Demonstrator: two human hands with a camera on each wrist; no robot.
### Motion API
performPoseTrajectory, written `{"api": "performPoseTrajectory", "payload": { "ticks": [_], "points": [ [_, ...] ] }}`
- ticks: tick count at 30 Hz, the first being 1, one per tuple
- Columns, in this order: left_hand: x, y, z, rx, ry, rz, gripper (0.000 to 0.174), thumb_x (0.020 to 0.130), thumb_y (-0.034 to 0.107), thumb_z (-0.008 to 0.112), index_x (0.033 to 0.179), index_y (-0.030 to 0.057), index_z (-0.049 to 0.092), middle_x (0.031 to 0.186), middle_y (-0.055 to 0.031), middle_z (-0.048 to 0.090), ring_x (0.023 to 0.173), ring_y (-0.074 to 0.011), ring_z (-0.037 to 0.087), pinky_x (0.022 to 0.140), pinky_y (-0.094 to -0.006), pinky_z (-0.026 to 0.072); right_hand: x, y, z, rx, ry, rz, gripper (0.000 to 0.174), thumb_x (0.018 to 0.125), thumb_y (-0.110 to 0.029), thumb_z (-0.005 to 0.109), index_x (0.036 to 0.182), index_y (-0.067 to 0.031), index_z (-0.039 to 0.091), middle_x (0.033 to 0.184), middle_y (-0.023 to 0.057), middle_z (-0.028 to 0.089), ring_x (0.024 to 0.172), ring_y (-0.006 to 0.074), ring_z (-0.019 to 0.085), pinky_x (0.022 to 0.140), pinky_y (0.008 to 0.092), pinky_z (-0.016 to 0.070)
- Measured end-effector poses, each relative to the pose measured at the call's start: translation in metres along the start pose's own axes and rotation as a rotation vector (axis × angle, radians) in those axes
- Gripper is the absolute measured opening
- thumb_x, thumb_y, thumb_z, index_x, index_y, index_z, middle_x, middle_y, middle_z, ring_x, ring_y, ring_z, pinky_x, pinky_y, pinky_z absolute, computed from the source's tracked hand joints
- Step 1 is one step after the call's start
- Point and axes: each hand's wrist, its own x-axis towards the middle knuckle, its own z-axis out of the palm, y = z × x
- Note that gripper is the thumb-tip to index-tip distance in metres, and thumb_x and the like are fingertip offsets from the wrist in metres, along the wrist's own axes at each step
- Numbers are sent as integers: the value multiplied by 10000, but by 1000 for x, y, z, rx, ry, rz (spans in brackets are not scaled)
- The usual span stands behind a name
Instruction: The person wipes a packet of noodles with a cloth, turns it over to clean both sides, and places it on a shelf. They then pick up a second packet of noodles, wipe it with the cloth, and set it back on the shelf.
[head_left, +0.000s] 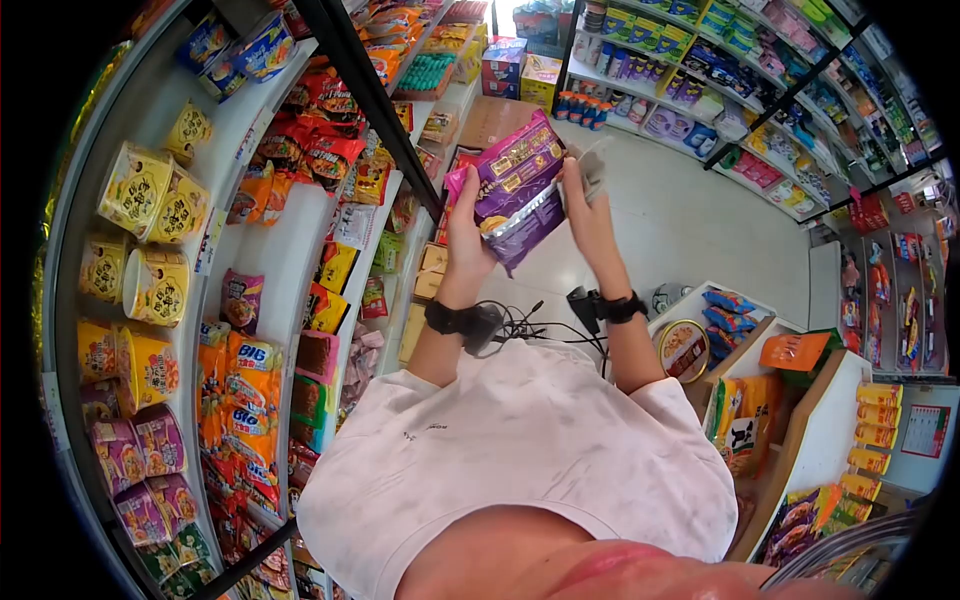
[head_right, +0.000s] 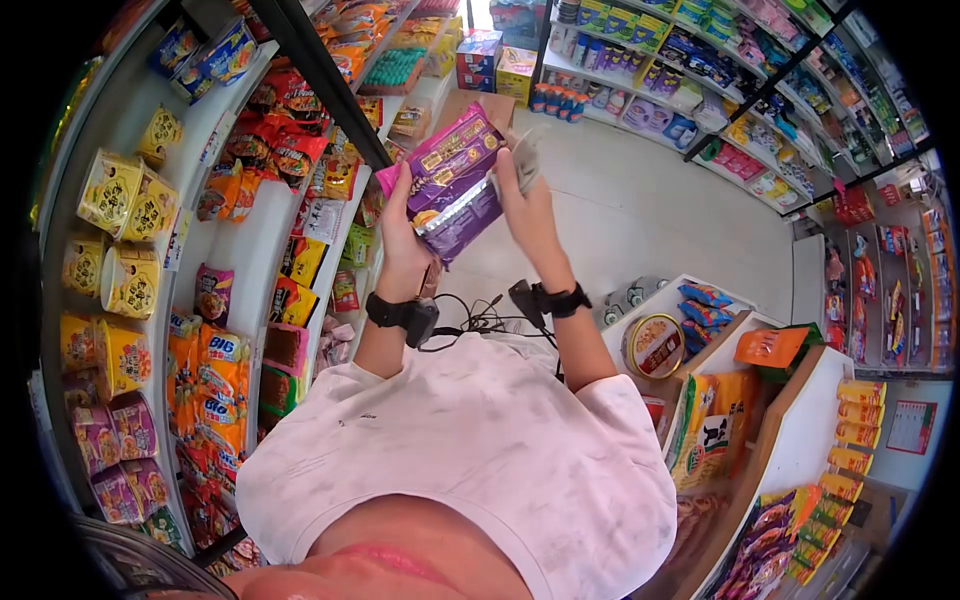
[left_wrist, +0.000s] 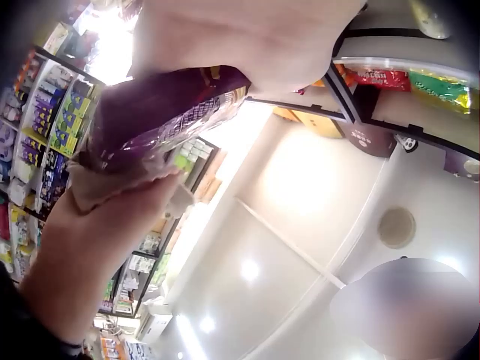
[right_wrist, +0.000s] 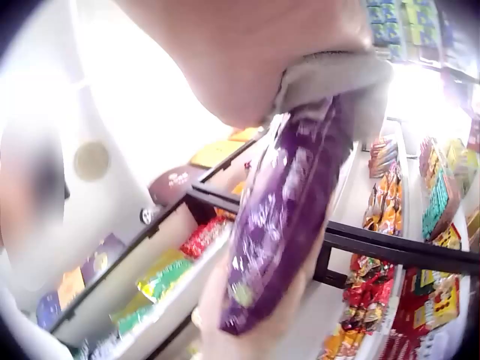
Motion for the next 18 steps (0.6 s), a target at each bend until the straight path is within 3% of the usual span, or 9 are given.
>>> {"api": "performPoseTrajectory", "payload": {
  "ticks": [3,6,11,13,17,18],
  "points": [
    [-7,28,-22,51,45,-29,470,1019,410,500,1246,6,577,1153,-156,678,1004,-248,693,891,-377,561,-16,-2,-1,-110,-78,195,358,1020,-288,563,1188,19,637,861,-27,620,770,33,496,681,209,429],
    [-13,42,-44,49,55,-115,445,1005,402,533,1215,15,599,1117,-140,695,972,-223,703,830,-351,580,-39,-2,14,-193,72,144,318,1003,-270,599,1000,35,690,752,-49,600,686,31,489,605,212,407],
    [-25,35,-57,127,52,-293,333,954,280,652,1185,41,621,1113,-99,693,962,-179,699,784,-315,585,-67,-20,36,-179,339,159,332,981,-294,638,953,32,700,755,-54,599,694,34,493,617,222,419],
    [-29,28,-65,218,36,-281,313,926,187,690,1188,40,601,1087,-91,685,957,-184,696,766,-311,593,-80,-24,37,-222,430,215,337,979,-303,642,949,28,700,752,-58,598,701,37,497,630,224,423],
    [-33,27,-57,200,18,-347,329,918,175,691,1189,25,579,1093,-123,678,936,-219,706,740,-327,611,-105,-15,21,210,686,284,390,977,-377,631,1138,-22,643,993,-9,625,885,55,556,761,231,447],
    [-34,27,-55,189,12,-359,329,916,173,691,1187,23,579,1094,-127,677,929,-222,709,739,-330,613,-111,-21,9,251,715,312,348,977,-375,624,1144,-70,605,1044,3,642,896,114,629,821,273,501]
  ]
}}
